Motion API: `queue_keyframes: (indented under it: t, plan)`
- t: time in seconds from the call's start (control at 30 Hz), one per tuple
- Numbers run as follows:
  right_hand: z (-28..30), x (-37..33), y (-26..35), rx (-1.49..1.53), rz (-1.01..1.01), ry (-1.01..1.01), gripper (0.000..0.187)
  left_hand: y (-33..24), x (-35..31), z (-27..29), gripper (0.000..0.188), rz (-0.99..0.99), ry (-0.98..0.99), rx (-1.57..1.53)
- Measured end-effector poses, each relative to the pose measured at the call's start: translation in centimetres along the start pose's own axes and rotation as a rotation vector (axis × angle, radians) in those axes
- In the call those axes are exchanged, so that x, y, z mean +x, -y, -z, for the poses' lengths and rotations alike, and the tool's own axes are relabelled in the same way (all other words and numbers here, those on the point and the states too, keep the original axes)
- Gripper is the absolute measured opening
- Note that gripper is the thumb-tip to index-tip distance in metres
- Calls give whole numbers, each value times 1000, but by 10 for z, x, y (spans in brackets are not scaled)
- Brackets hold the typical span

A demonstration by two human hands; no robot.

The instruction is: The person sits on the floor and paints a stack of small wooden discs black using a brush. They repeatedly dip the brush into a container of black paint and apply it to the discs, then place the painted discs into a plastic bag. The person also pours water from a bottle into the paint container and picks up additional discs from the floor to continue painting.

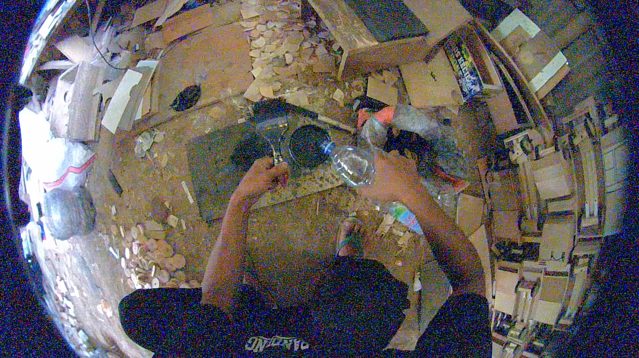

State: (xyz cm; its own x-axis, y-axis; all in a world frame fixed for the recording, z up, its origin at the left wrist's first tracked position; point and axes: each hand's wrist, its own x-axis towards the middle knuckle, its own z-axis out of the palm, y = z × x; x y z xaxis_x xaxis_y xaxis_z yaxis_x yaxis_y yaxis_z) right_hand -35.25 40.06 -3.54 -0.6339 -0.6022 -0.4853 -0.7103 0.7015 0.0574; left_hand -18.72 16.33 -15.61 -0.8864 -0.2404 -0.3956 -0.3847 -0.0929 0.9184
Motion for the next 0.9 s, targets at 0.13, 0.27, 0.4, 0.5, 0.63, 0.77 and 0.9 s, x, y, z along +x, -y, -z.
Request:
queue_keyframes:
  t: [0.13,0.27,0.4,0.5,0.63,0.77,0.9]
  plan:
    - [8,4,2,22,-6,46,83,0,0,1,32,-20,10,26]
    - [15,8,6,29,-4,57,80,0,-1,1,32,1,-1,62]
    - [19,9,11,29,19,40,75,1,0,1,33,-21,10,0]
    - [20,8,14,10,31,62,76,3,1,2,33,-25,7,18]
    - [19,4,15,-15,46,59,78,3,2,2,34,-26,12,48]
    - [16,-2,12,-29,71,43,82,0,1,3,34,-14,11,50]
    - [15,-7,4,-14,74,47,84,-5,1,2,33,4,20,40]
